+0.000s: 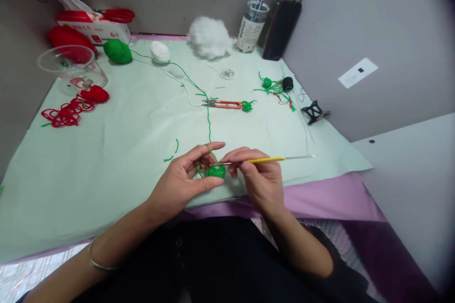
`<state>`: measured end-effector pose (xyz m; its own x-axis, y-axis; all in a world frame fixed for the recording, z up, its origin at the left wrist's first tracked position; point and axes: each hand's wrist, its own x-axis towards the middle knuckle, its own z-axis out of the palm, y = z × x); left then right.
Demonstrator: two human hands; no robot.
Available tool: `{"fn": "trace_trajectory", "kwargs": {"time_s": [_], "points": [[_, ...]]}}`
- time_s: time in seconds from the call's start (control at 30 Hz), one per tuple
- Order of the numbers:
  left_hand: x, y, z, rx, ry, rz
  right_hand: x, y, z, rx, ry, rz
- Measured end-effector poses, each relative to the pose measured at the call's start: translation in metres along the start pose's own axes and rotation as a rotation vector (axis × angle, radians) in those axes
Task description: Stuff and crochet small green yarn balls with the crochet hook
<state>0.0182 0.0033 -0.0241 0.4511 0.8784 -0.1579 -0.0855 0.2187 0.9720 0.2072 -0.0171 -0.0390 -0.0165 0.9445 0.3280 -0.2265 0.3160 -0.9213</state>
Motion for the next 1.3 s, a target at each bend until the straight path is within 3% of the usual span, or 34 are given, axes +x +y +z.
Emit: {"fn": "trace_trajectory", "kwargs": {"time_s": [0.2,0.63,0.97,1.3], "points": [[-0.001,0.005,-0.001,0.049,-0.016,0.018,0.005,0.002,-0.005,0.255,-0.051,0.160],[-0.001,0.004,-0.004,0.160,-0.036,0.078,0.008,-0.005,-0.015,0.116,-0.159,0.091],[-0.002,0.011,0.005,0.339,0.095,0.142,0.007,-0.012,-0.011,-0.053,-0.155,0.002],[-0.001,0.015,0.010,0.394,0.144,0.161,0.009,-0.006,-0.010,0.021,-0.135,0.064]]}}
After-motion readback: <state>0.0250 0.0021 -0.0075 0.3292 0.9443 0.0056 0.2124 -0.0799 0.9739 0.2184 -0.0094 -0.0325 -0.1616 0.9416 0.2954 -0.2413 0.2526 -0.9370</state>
